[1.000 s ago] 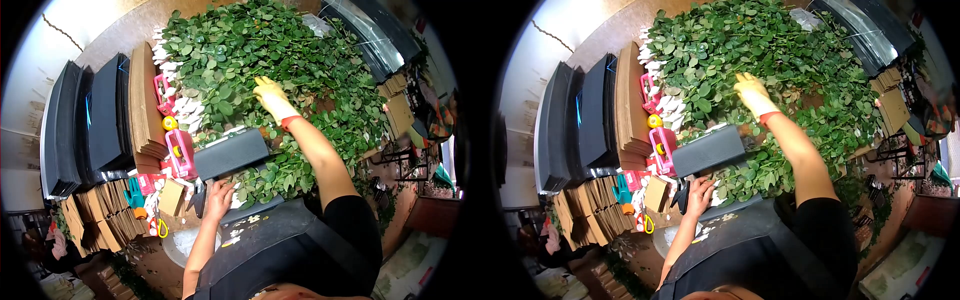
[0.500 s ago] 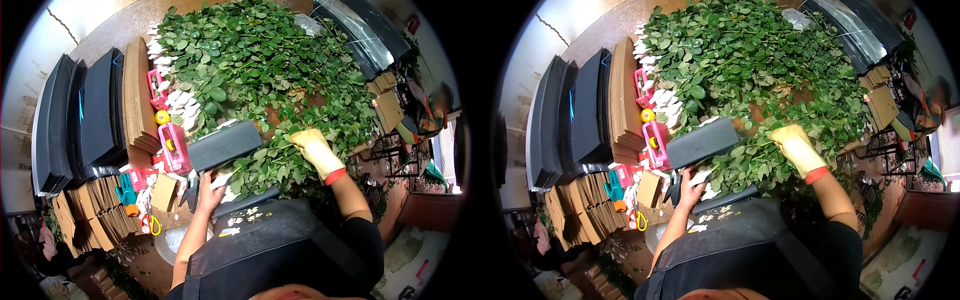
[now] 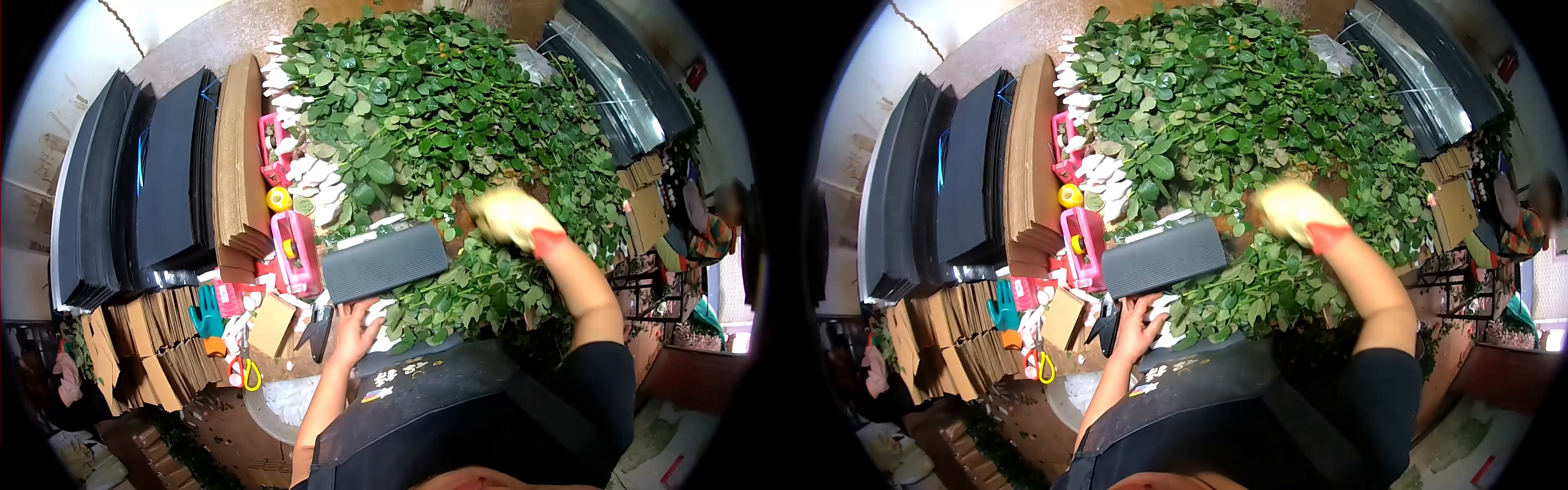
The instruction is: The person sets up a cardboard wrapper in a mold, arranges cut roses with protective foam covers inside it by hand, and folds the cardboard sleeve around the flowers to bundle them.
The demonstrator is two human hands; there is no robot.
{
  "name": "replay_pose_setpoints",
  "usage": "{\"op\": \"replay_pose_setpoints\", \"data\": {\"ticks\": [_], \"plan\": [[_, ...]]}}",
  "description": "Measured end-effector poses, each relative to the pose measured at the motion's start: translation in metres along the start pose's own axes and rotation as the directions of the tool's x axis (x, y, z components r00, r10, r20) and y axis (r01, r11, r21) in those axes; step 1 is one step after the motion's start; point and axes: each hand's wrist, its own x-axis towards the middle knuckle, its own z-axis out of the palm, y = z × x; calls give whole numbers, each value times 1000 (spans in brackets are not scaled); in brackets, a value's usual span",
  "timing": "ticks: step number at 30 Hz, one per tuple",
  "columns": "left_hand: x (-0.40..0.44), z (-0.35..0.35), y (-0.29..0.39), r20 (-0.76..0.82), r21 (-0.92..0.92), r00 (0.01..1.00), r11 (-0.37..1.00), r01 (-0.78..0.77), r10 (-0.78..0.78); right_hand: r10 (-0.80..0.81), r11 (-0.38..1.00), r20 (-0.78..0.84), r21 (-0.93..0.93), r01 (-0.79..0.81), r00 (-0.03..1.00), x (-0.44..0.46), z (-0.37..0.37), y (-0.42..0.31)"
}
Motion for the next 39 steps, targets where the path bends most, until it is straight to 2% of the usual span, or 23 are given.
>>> {"op": "replay_pose_setpoints", "data": {"ticks": [2,3,4,5,7,11,12,13,15,17,19,22,23,25,27,29,31,32,34,35,37,38,39], "plan": [[1,1,2,13,6,999,1000,29,-29,-28,988,-529,115,104,848,73,-7,17],[1,-2,9,56,-54,992,992,112,-109,-42,976,-646,137,170,762,106,-19,21],[0,1,2,78,-94,988,985,142,-135,20,996,-688,81,49,725,138,-21,21],[0,2,0,51,-99,993,989,110,-106,-75,993,-852,-111,-38,519,169,-7,30],[0,2,2,59,-118,987,981,156,-150,50,983,-646,-102,-151,762,203,-2,34],[-2,2,10,11,-133,994,985,111,-110,-48,995,-762,21,99,645,187,7,51],[-2,3,4,-14,-107,999,994,38,-39,-81,945,-769,144,295,634,179,8,60],[-4,5,0,1,-120,999,992,42,-42,-124,941,-831,76,331,543,165,15,67],[-1,1,5,24,-141,997,987,76,-73,-108,897,-851,139,419,514,131,3,63],[-2,2,-1,33,-74,998,996,54,-51,-63,860,-956,94,502,287,70,-36,10],[-3,4,-4,70,-128,987,980,152,-144,-241,793,-960,-108,600,145,49,-39,-14],[-15,40,-95,13,13,990,990,-140,140,-320,883,-848,-105,457,423,-7,-34,-57],[-11,30,-70,14,25,998,998,-60,59,-343,914,-795,-160,372,501,-14,-23,-56],[-1,5,-8,56,-79,992,990,117,-113,5,983,-452,-160,-86,892,-2,-13,-26],[0,2,-5,32,-93,998,994,48,-46,223,975,-605,128,-184,764,18,63,56],[2,5,-11,47,-135,998,989,55,-49,196,978,-785,202,-57,587,-8,61,64],[3,10,-19,20,-78,999,996,-49,51,157,976,-767,217,21,622,-47,31,27],[2,8,-19,36,-32,999,999,-25,26,181,946,-777,304,108,603,-73,13,-9],[-1,8,-17,42,-63,996,995,77,-74,38,969,-829,167,182,558,-103,8,-59],[2,18,-43,-22,6,989,989,-147,147,-43,984,-843,58,170,536,-108,15,-69],[4,10,-17,13,67,1000,998,-7,6,-54,920,-716,234,313,696,-94,69,-59],[5,9,-21,42,4,999,1000,28,-28,37,913,-647,331,237,762,-88,90,-68],[3,10,-24,81,-59,995,996,60,-55,35,960,-707,219,172,706,-77,114,-68]]}}
